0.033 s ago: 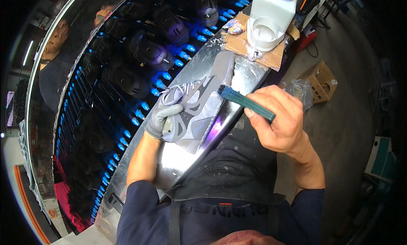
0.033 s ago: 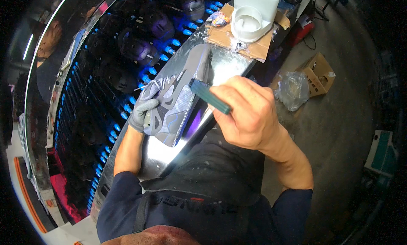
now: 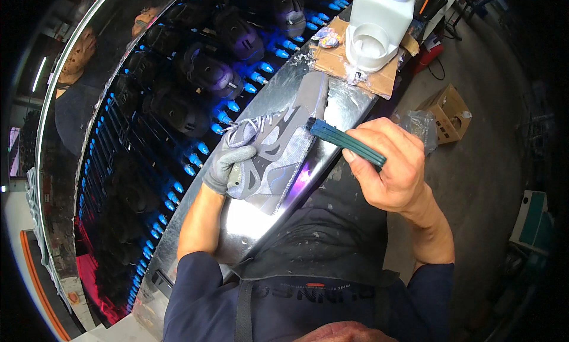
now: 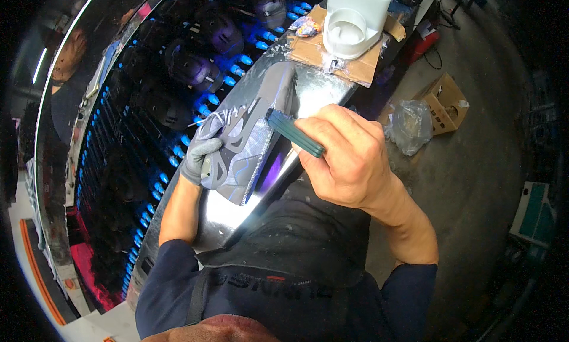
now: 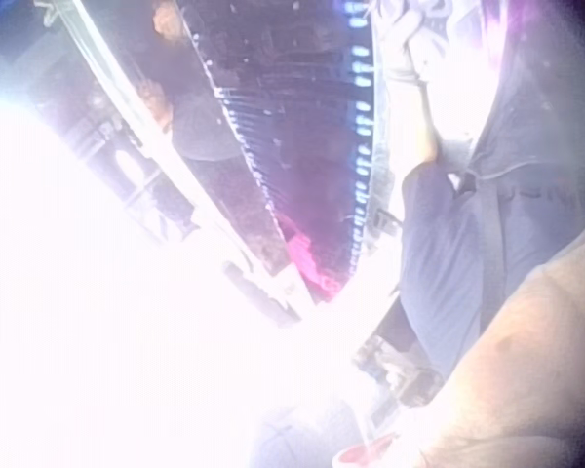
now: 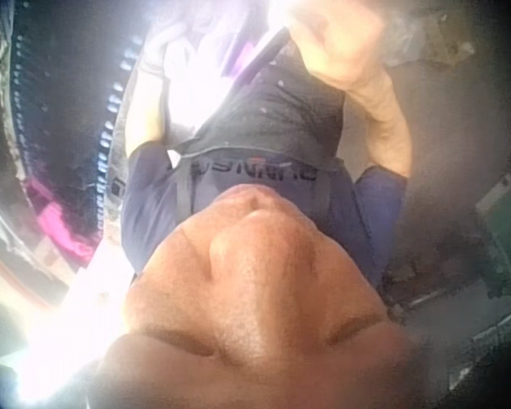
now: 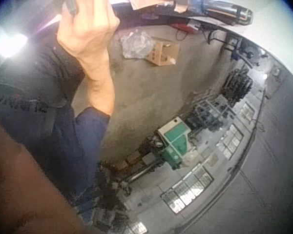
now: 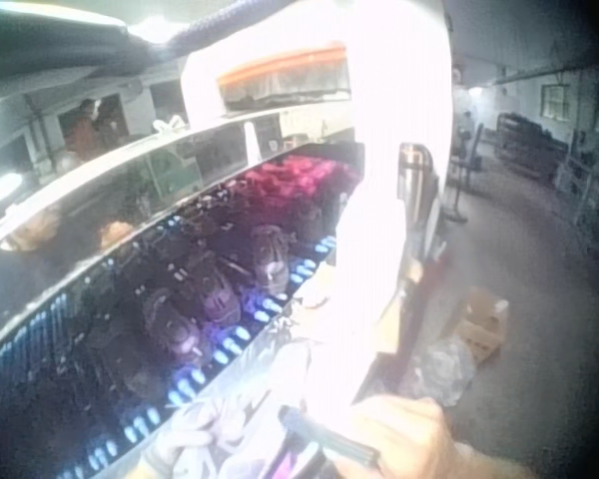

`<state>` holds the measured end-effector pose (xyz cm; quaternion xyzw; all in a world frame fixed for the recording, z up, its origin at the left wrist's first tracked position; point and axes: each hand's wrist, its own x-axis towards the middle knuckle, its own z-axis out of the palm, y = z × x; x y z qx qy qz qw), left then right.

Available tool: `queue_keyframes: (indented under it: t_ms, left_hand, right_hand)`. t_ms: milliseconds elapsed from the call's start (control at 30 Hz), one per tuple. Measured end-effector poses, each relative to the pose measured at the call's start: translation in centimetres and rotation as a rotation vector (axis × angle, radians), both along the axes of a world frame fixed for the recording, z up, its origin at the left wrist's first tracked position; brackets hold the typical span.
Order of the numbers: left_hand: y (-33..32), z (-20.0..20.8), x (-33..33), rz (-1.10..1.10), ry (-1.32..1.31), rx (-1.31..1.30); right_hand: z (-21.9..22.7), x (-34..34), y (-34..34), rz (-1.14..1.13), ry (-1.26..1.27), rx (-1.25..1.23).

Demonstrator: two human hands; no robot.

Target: The person repeatedly applies a white paste to a gray sneaker using a blue brush and scrubs the upper and side panels. The person rotates the shoe to access different areas and continues scrubbing throughout the clip.

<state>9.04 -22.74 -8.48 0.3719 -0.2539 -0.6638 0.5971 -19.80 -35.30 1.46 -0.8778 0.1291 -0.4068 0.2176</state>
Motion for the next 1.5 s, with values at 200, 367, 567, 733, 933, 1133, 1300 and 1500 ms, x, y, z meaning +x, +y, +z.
queue_keyframes:
  t_ms: [200,367,567,733,933,1133,1300,1500]
  left_hand:
    - [0.2,-0.3,0.0,0.011,0.032,-0.004]
    - [-0.1,-0.5,0.1,-0.020,0.068,-0.050]
    - [-0.1,-0.8,0.0,0.028,0.020,0.000]
    - [-0.3,-0.7,-0.3,0.017,0.036,0.007]
    - [-0.3,-1.2,0.2,0.024,0.003,-0.004]
    - [-0.5,-0.8,-0.1,0.026,0.042,0.022]
    - [-0.6,-0.8,-0.3,0.052,0.069,0.051]
    - [-0.8,-0.6,-0.5,0.001,-0.011,-0.025]
  right_hand:
    - [-0.1,0.1,0.6,0.042,0.034,-0.053]
    - [-0.3,0.1,0.1,0.108,0.072,-0.093]
    - [-0.7,-0.8,0.2,0.111,0.106,-0.095]
    - [-1.9,-0.5,2.9,0.022,0.034,-0.043]
    - [-2.9,0.2,4.4,0.039,0.023,-0.035]
    - [-1.9,0.1,3.6,0.127,0.080,-0.110]
    - [-0.7,0.1,1.9,0.245,0.138,-0.112]
    - [0.6,0.0,1.1,0.302,0.245,-0.110]
